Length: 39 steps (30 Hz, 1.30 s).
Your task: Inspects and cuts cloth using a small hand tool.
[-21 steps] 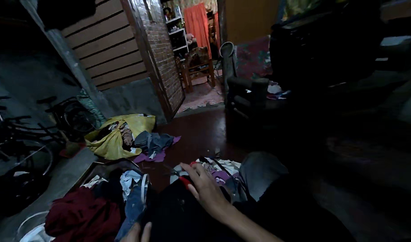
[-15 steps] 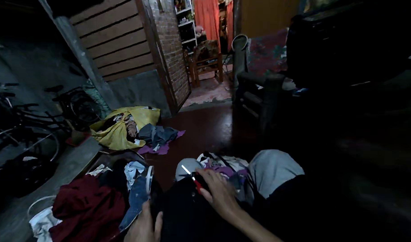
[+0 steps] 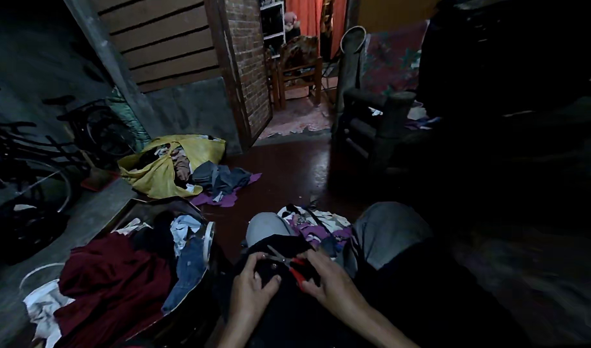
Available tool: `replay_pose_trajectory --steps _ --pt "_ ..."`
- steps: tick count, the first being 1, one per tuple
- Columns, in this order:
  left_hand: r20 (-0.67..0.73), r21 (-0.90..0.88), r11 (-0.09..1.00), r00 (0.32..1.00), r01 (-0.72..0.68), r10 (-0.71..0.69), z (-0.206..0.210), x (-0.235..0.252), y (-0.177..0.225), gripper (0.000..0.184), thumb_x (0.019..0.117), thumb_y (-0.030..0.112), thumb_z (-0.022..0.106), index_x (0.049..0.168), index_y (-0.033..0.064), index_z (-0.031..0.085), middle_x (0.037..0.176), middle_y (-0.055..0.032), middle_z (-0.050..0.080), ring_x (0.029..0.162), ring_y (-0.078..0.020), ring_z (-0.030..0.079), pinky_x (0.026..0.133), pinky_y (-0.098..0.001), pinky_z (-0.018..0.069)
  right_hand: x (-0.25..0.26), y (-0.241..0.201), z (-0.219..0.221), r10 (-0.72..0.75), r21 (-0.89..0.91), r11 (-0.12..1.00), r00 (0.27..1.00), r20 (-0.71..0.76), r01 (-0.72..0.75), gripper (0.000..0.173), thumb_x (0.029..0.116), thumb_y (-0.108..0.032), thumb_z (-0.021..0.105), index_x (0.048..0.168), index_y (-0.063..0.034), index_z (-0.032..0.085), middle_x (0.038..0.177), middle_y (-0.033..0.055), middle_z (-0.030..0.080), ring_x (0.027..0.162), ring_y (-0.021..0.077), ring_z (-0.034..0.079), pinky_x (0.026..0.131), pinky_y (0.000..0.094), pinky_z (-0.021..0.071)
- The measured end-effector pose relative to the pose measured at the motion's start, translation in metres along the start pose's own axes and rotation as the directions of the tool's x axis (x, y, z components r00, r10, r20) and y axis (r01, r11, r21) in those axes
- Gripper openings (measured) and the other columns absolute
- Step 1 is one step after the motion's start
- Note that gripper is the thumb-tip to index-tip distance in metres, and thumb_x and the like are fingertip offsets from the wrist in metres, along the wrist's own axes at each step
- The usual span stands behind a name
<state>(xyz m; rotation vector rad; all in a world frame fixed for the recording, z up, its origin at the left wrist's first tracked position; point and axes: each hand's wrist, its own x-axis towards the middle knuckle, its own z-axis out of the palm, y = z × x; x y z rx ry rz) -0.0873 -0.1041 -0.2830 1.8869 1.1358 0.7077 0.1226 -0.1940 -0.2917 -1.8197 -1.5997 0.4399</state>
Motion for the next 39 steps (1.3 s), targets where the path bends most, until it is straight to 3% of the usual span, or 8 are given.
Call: replay_pose_trajectory --steps 2,10,15,22,26,31,35,39 --pt "-0.004 -0.001 1.0 1.0 -0.011 0.011 -0.002 -0.005 -0.003 0.059 0.0809 0.039 0.084 0.134 0.0233 0.064 0.083 0.0042 0.066 0.053 -0.0076 0.048 0.05 -0.0267 0.0439 -0.002 0.0 -0.006 0.002 -0.06 0.998 1.0 0.03 0.0 0.044 0.087 -0.021 0.075 0.129 -0.0174 0.065 0.116 0.0107 0.066 0.103 0.0257 0.067 0.087 0.0472 0.0585" --pt "0.041 -0.108 0.994 0.999 -0.013 0.017 -0.004 -0.003 -0.01 0.065 0.08 0.034 0.086 0.138 0.0214 0.06 0.065 0.003 0.052 0.048 -0.0103 0.045 0.048 -0.0272 0.0427 0.007 0.001 -0.03 -0.073 -0.258 0.959 0.982 0.175 0.118 0.046 0.089 -0.026 0.076 0.133 -0.0247 0.061 0.118 0.0093 0.065 0.105 0.0302 0.066 0.084 0.0546 0.0576" --pt "0.064 -0.152 0.988 0.997 -0.022 0.033 -0.005 0.001 -0.015 0.072 0.0782 0.032 0.087 0.143 0.021 0.057 0.067 0.0035 0.052 0.05 -0.0097 0.045 0.049 -0.0258 0.0423 0.023 0.007 -0.043 -0.183 -0.32 0.915 0.959 0.217 0.247 0.042 0.0915 -0.027 0.076 0.131 -0.0232 0.061 0.118 0.0082 0.063 0.102 0.0263 0.067 0.08 0.0481 0.0603" --pt "0.087 -0.191 0.982 0.996 -0.009 0.026 -0.007 0.004 -0.015 0.073 0.077 0.03 0.088 0.143 0.0196 0.057 0.064 0.0033 0.049 0.049 -0.0096 0.043 0.049 -0.025 0.0403 0.042 0.016 -0.048 -0.359 -0.285 0.862 0.902 0.238 0.419 0.047 0.0862 -0.025 0.081 0.129 -0.0233 0.063 0.116 0.0046 0.063 0.097 0.0214 0.067 0.076 0.0444 0.0608" --pt "0.087 -0.215 0.977 0.996 -0.005 0.024 -0.008 0.005 -0.016 0.073 0.0765 0.027 0.089 0.142 0.019 0.057 0.064 0.0028 0.049 0.049 -0.0096 0.043 0.048 -0.0249 0.0398 0.045 0.015 -0.046 -0.396 -0.333 0.824 0.887 0.239 0.458 0.041 0.0882 -0.029 0.078 0.127 -0.024 0.064 0.112 0.0038 0.064 0.094 0.0203 0.067 0.075 0.0437 0.06" --pt "0.078 -0.244 0.969 0.996 -0.024 0.044 -0.006 0.004 -0.019 0.072 0.0766 0.026 0.089 0.142 0.0189 0.058 0.067 0.0021 0.052 0.049 -0.0097 0.043 0.048 -0.025 0.0397 0.042 0.004 -0.047 -0.409 -0.401 0.791 0.887 0.214 0.461 0.029 0.0924 -0.032 0.073 0.119 -0.025 0.066 0.103 0.0046 0.064 0.082 0.0217 0.067 0.065 0.0439 0.0585" --pt "0.063 -0.245 0.969 0.997 -0.02 0.036 -0.006 0.004 -0.019 0.073 0.0756 0.026 0.089 0.141 0.0192 0.059 0.066 0.0022 0.053 0.049 -0.0099 0.044 0.049 -0.0257 0.0407 0.04 -0.004 -0.051 -0.4 -0.438 0.771 0.886 0.232 0.463 0.025 0.0965 -0.038 0.069 0.118 -0.0252 0.066 0.101 0.0042 0.063 0.084 0.0221 0.066 0.066 0.0439 0.0575" --pt "0.052 -0.24 0.971 0.999 -0.004 0.017 -0.004 0.004 -0.019 0.071 0.0763 0.027 0.089 0.141 0.0198 0.06 0.066 0.0016 0.054 0.049 -0.0103 0.044 0.048 -0.026 0.0403 0.043 -0.008 -0.051 -0.423 -0.461 0.748 0.878 0.225 0.478 0.031 0.0907 -0.03 0.075 0.119 -0.0236 0.065 0.103 0.0045 0.062 0.088 0.0236 0.065 0.068 0.0446 0.0578"
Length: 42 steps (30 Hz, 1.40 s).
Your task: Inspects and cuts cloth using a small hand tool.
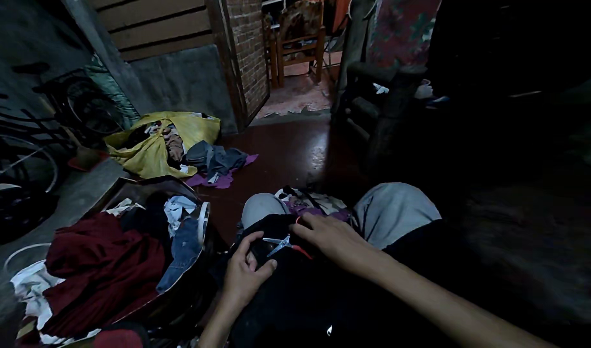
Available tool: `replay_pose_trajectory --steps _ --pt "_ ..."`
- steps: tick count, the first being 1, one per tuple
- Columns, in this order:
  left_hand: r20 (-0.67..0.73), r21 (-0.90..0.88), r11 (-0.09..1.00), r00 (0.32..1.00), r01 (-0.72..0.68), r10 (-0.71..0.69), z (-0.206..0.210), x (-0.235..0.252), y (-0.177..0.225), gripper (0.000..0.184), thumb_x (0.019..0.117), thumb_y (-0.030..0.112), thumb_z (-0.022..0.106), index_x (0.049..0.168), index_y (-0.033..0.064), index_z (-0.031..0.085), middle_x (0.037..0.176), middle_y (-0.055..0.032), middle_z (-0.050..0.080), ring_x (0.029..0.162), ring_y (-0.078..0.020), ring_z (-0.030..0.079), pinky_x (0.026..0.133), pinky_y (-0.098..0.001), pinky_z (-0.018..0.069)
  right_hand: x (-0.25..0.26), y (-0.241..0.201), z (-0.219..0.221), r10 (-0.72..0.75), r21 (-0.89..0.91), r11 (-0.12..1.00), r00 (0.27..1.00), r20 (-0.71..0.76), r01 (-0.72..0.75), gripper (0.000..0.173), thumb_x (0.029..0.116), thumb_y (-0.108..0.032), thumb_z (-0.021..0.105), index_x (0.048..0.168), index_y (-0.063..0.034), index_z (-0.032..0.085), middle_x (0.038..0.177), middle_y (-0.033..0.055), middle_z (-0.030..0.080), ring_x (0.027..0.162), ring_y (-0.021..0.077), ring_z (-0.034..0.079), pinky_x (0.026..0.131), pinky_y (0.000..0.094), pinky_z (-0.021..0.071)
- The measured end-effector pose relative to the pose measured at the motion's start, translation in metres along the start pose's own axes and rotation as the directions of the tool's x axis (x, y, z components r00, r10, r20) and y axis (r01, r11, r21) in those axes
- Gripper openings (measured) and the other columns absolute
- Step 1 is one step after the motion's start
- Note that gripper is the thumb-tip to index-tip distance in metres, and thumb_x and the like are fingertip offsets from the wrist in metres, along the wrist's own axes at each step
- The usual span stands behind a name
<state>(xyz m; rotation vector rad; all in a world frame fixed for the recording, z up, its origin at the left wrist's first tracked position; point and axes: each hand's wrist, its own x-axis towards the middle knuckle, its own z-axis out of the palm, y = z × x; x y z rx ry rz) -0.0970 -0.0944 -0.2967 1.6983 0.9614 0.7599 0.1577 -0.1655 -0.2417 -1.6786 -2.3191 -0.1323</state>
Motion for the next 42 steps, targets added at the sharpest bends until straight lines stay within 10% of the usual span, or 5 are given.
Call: replay_pose_trajectory --steps 10,17,26,38,42 --pt "-0.136 0.266 0.945 0.963 -0.189 0.231 0.011 -0.008 -0.002 0.042 0.0888 0.034 0.077 0.127 0.019 0.072 0.103 0.0093 0.073 0.056 0.0 0.048 0.05 -0.0195 0.0397 -0.018 -0.002 0.008 0.114 0.014 0.993 0.993 -0.003 -0.114 0.027 0.1025 -0.046 0.057 0.116 -0.0237 0.066 0.099 0.0049 0.065 0.082 0.0241 0.068 0.064 0.0455 0.0586" --pt "-0.121 0.582 0.811 0.981 -0.055 0.153 0.008 -0.005 0.02 0.03 0.0888 0.043 0.072 0.109 0.0208 0.074 0.086 0.0054 0.068 0.062 -0.0065 0.056 0.057 -0.0266 0.0501 -0.048 -0.009 0.005 0.315 0.103 0.945 0.949 -0.03 -0.311 0.032 0.0953 -0.037 0.068 0.125 -0.0266 0.065 0.104 0.0054 0.067 0.081 0.0243 0.069 0.063 0.0471 0.0587" --pt "-0.204 0.528 0.849 0.97 -0.005 0.133 -0.006 0.003 0.018 0.086 0.0858 0.062 0.071 0.154 0.0168 0.045 0.067 0.0022 0.059 0.052 -0.0127 0.052 0.052 -0.0363 0.0515 -0.05 -0.048 0.012 0.421 0.262 0.876 0.907 -0.006 -0.404 0.043 0.0895 -0.033 0.072 0.131 -0.0264 0.063 0.111 0.0074 0.068 0.093 0.0278 0.07 0.07 0.0519 0.0594" --pt "0.008 0.539 0.839 0.995 0.081 -0.102 -0.045 0.029 0.018 0.06 0.0722 0.076 0.073 0.088 0.0185 0.075 0.088 0.0035 0.067 0.083 -0.0124 0.066 0.08 -0.0403 0.0565 -0.058 -0.054 0.027 0.493 0.355 0.813 0.87 0.004 -0.462 0.048 0.0872 -0.031 0.075 0.133 -0.0242 0.063 0.118 0.0102 0.067 0.094 0.0283 0.071 0.071 0.0502 0.0608" --pt "0.106 0.367 0.928 0.989 0.063 -0.108 -0.045 0.031 0.01 0.062 0.0749 0.061 0.082 0.116 0.0186 0.064 0.088 0.0021 0.068 0.077 -0.0127 0.066 0.073 -0.0372 0.0582 -0.061 -0.054 0.034 0.479 0.365 0.821 0.878 -0.023 -0.439 0.049 0.0873 -0.029 0.075 0.135 -0.0244 0.063 0.115 0.0094 0.067 0.092 0.0264 0.07 0.072 0.0482 0.0613"
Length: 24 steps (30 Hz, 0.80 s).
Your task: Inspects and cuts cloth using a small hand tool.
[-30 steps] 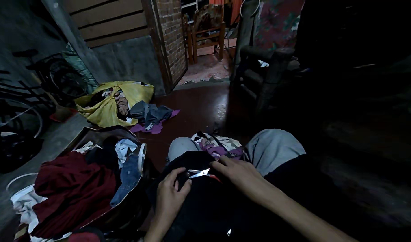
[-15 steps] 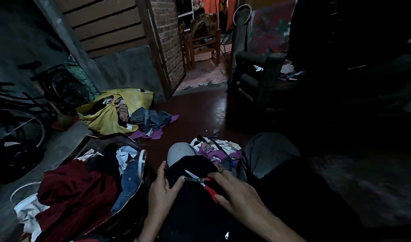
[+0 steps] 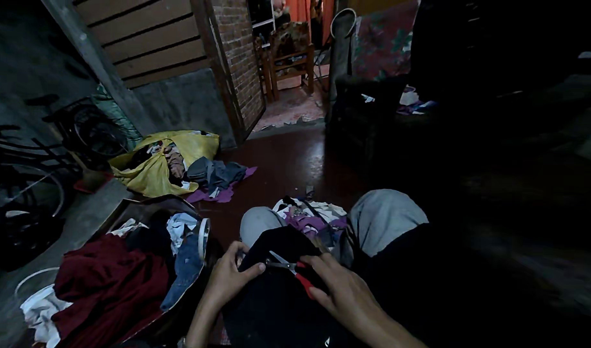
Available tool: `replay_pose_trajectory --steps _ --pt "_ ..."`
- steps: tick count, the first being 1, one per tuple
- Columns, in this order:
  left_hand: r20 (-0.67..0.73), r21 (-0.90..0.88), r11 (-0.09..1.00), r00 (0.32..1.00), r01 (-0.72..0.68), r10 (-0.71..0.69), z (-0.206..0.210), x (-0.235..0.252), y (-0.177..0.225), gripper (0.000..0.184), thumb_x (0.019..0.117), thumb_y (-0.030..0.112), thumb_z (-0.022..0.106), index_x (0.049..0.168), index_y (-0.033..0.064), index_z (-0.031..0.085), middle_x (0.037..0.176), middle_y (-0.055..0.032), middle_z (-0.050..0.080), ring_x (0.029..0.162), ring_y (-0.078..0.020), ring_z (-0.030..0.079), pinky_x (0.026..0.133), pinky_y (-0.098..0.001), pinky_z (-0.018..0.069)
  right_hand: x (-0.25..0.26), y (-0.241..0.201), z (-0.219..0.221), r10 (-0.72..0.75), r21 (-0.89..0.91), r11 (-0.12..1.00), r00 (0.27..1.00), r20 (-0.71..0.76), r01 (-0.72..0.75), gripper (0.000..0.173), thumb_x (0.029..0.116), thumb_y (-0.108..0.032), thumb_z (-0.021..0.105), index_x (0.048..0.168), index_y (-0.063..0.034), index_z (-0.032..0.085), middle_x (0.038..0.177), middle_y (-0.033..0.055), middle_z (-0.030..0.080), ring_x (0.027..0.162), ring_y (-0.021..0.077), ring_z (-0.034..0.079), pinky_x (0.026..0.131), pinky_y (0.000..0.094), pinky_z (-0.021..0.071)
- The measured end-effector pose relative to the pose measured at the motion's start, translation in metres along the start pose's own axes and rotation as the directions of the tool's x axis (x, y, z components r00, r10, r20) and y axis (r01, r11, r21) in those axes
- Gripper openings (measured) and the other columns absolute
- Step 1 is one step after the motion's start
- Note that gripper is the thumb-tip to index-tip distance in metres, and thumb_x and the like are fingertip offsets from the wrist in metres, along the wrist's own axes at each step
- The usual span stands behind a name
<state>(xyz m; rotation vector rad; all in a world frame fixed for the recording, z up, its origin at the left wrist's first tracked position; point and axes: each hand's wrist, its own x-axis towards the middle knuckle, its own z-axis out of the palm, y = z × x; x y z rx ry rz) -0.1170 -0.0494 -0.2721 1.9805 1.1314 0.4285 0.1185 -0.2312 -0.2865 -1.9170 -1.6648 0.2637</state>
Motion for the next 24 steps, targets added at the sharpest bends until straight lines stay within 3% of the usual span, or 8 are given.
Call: replay_pose_trajectory --steps 1,3,8,11,15,19,22,24 --pt "-0.014 0.003 1.0 1.0 -0.009 0.009 0.002 0.0 -0.001 0.063 0.0751 0.061 0.082 0.118 0.0193 0.065 0.09 0.0024 0.069 0.079 -0.0122 0.067 0.074 -0.0372 0.0588 0.0 0.001 0.002 -0.002 0.005 1.0 1.0 0.0 0.002 0.049 0.0878 -0.029 0.075 0.135 -0.0246 0.062 0.116 0.009 0.066 0.093 0.0259 0.07 0.073 0.0478 0.0614" --pt "-0.025 0.045 0.999 1.0 -0.01 0.011 0.004 -0.001 0.002 0.052 0.0769 0.062 0.08 0.107 0.0209 0.071 0.09 0.0045 0.072 0.082 -0.0104 0.069 0.077 -0.0381 0.0597 -0.001 0.004 0.008 -0.019 0.017 1.0 1.0 -0.016 0.02 0.049 0.0881 -0.029 0.075 0.135 -0.0247 0.062 0.118 0.0087 0.066 0.095 0.0252 0.071 0.073 0.0474 0.0617" --pt "0.194 0.079 0.995 0.978 0.057 -0.071 0.0 -0.006 0.01 0.045 0.0814 0.062 0.074 0.093 0.0194 0.075 0.084 0.0039 0.072 0.081 -0.0112 0.07 0.079 -0.042 0.0592 -0.004 0.01 0.017 -0.055 0.047 0.997 0.994 -0.091 0.06 0.05 0.0888 -0.028 0.074 0.137 -0.0228 0.062 0.119 0.0088 0.065 0.097 0.0235 0.07 0.075 0.0447 0.0622" --pt "0.285 -0.055 0.998 0.958 0.007 0.009 -0.002 -0.01 0.006 0.04 0.089 0.055 0.072 0.101 0.0176 0.076 0.091 0.003 0.075 0.086 -0.0108 0.072 0.083 -0.039 0.0602 -0.006 0.01 0.017 -0.075 0.078 0.993 0.991 -0.108 0.083 0.05 0.089 -0.028 0.074 0.137 -0.0228 0.062 0.121 0.0096 0.065 0.099 0.0236 0.07 0.076 0.0442 0.0624" --pt "0.273 -0.184 0.981 0.955 -0.068 0.118 -0.004 -0.017 0.006 0.032 0.0959 0.041 0.07 0.114 0.0152 0.074 0.103 0.0022 0.076 0.096 -0.0099 0.072 0.092 -0.0357 0.0596 -0.01 0.007 0.016 -0.131 0.08 0.986 0.98 -0.151 0.145 0.048 0.0898 -0.031 0.073 0.136 -0.0234 0.063 0.12 0.0082 0.066 0.102 0.0227 0.069 0.079 0.0431 0.0622" --pt "0.256 -0.519 0.855 0.954 0.0 0.156 -0.005 -0.024 0.008 0.023 0.0967 0.022 0.07 0.111 0.0045 0.074 0.1 -0.0087 0.076 0.091 -0.0183 0.073 0.087 -0.0388 0.0612 -0.018 -0.03 -0.015 0.015 0.223 0.974 0.998 0.053 -0.026 0.052 0.092 -0.031 0.072 0.142 -0.0219 0.061 0.133 0.0118 0.063 0.116 0.0255 0.065 0.094 0.044 0.0573" --pt "0.209 -0.666 0.745 0.966 0.025 0.154 -0.003 -0.034 0.014 0.021 0.0948 0.018 0.07 0.11 0.0026 0.073 0.099 -0.0119 0.076 0.089 -0.0193 0.073 0.084 -0.0389 0.0615 -0.019 -0.019 0.005 -0.102 0.198 0.972 0.988 -0.114 0.123 0.053 0.089 -0.037 0.076 0.138 -0.0227 0.062 0.123 0.008 0.064 0.106 0.0189 0.067 0.083 0.0387 0.0616" --pt "0.176 -0.697 0.717 0.971 0.007 0.162 0.001 -0.041 0.019 0.02 0.0948 0.014 0.069 0.111 0.0016 0.072 0.1 -0.013 0.076 0.09 -0.0202 0.073 0.084 -0.0399 0.0618 -0.018 -0.02 0.006 -0.102 0.171 0.978 0.989 -0.111 0.12 0.054 0.0885 -0.038 0.076 0.139 -0.0224 0.062 0.121 0.0085 0.064 0.105 0.0197 0.067 0.082 0.0388 0.0618"
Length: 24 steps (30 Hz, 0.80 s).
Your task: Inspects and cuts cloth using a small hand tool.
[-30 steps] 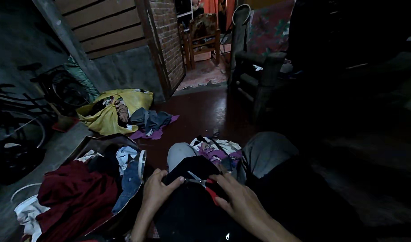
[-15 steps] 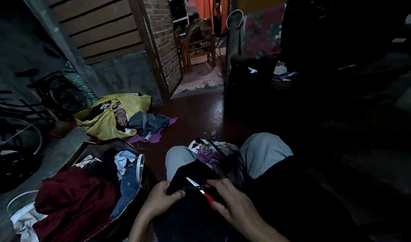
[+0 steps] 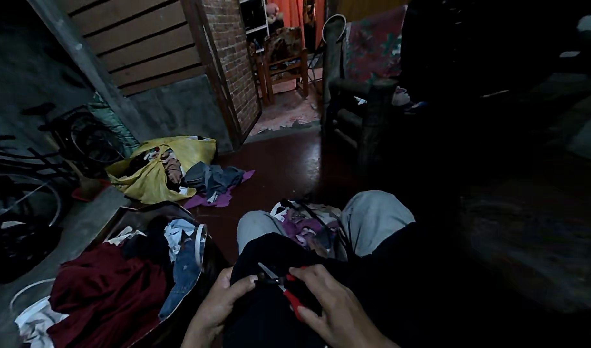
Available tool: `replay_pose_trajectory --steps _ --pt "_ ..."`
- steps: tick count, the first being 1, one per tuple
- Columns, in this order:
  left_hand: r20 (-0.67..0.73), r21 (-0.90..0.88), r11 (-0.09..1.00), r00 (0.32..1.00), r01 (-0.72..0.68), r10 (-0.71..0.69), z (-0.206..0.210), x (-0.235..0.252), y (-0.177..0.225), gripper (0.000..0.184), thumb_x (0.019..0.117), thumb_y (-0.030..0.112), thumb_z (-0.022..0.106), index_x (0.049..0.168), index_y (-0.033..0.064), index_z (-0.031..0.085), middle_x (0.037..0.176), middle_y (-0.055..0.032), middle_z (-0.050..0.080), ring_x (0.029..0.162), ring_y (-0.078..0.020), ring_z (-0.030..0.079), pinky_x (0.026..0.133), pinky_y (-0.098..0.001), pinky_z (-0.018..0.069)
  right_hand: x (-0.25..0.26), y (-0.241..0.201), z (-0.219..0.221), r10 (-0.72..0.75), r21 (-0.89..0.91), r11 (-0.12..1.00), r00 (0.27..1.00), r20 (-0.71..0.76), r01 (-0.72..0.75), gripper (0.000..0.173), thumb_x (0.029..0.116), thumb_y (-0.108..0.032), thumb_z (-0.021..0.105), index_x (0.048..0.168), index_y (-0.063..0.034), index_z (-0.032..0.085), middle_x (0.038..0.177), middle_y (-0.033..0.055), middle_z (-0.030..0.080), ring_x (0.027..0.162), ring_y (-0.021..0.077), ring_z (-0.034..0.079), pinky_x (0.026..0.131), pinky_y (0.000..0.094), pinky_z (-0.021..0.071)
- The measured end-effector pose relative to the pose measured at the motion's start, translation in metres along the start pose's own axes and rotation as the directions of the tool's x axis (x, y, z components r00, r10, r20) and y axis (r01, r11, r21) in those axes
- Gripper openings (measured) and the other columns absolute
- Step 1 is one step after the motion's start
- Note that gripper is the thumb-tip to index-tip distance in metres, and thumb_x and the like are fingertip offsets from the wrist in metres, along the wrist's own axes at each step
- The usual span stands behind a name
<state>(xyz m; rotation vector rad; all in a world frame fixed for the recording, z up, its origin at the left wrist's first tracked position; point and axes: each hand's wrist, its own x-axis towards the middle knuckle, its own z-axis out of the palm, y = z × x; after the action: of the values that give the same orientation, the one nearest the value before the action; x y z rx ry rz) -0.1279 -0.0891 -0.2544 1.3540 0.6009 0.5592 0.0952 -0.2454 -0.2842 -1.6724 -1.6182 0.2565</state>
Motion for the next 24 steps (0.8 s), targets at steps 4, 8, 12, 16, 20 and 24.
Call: replay_pose_trajectory --steps 4,8,12,16,20,24 --pt "-0.053 0.01 0.999 0.998 0.037 -0.036 0.007 -0.002 0.004 0.02 0.0921 0.009 0.067 0.109 0.0006 0.072 0.097 -0.0128 0.076 0.087 -0.0199 0.074 0.081 -0.0393 0.0623 0.008 -0.029 -0.029 0.249 -0.053 0.968 0.926 0.282 -0.244 0.058 0.0921 -0.036 0.071 0.147 -0.0258 0.056 0.136 0.0141 0.06 0.119 0.0307 0.063 0.094 0.0471 0.0559" --pt "-0.112 -0.007 0.997 0.991 0.073 -0.074 0.008 -0.002 0.003 0.016 0.0924 0.01 0.064 0.103 0.0012 0.072 0.092 -0.0135 0.075 0.082 -0.02 0.073 0.076 -0.0388 0.0622 0.003 -0.017 -0.015 0.135 -0.112 0.987 0.975 0.178 -0.116 0.056 0.0902 -0.039 0.071 0.143 -0.0254 0.059 0.124 0.0136 0.063 0.109 0.0291 0.065 0.082 0.0443 0.0599" --pt "-0.155 -0.005 0.993 0.981 0.122 -0.121 0.008 -0.001 0.004 0.03 0.1024 0.025 0.054 0.101 0.0022 0.074 0.093 -0.0123 0.075 0.086 -0.0195 0.072 0.079 -0.0388 0.0609 0.007 -0.031 -0.026 0.19 -0.115 0.98 0.944 0.271 -0.164 0.054 0.0949 -0.035 0.066 0.147 -0.0244 0.057 0.135 0.0197 0.06 0.121 0.0378 0.06 0.094 0.0492 0.0555" --pt "-0.159 -0.007 0.992 0.979 0.126 -0.125 0.009 0.001 0.004 0.037 0.1056 0.031 0.051 0.108 0.0011 0.072 0.098 -0.0136 0.075 0.09 -0.0208 0.073 0.083 -0.0401 0.0612 0.009 -0.032 -0.026 0.216 -0.142 0.973 0.929 0.301 -0.181 0.055 0.0946 -0.034 0.066 0.148 -0.0245 0.055 0.138 0.02 0.057 0.123 0.0389 0.059 0.094 0.0498 0.0554" --pt "-0.184 0.016 0.996 0.98 0.084 -0.079 0.012 0.002 0.003 0.039 0.1071 0.032 0.049 0.11 0.0004 0.072 0.1 -0.0133 0.075 0.092 -0.0204 0.073 0.085 -0.0401 0.0609 0.013 -0.036 -0.031 0.261 -0.127 0.965 0.903 0.342 -0.231 0.056 0.0928 -0.034 0.068 0.147 -0.0253 0.056 0.139 0.0191 0.056 0.124 0.0379 0.058 0.094 0.0503 0.0548" --pt "-0.176 0.017 0.999 0.984 0.033 -0.029 0.013 0.002 0.0 0.041 0.108 0.032 0.047 0.107 0.0005 0.073 0.099 -0.0135 0.075 0.091 -0.0203 0.073 0.085 -0.0398 0.0609 0.006 -0.011 -0.009 0.141 -0.127 0.985 0.967 0.21 -0.116 0.055 0.088 -0.042 0.07 0.14 -0.0271 0.061 0.123 0.0153 0.061 0.11 0.0328 0.063 0.08 0.0489 0.0588"
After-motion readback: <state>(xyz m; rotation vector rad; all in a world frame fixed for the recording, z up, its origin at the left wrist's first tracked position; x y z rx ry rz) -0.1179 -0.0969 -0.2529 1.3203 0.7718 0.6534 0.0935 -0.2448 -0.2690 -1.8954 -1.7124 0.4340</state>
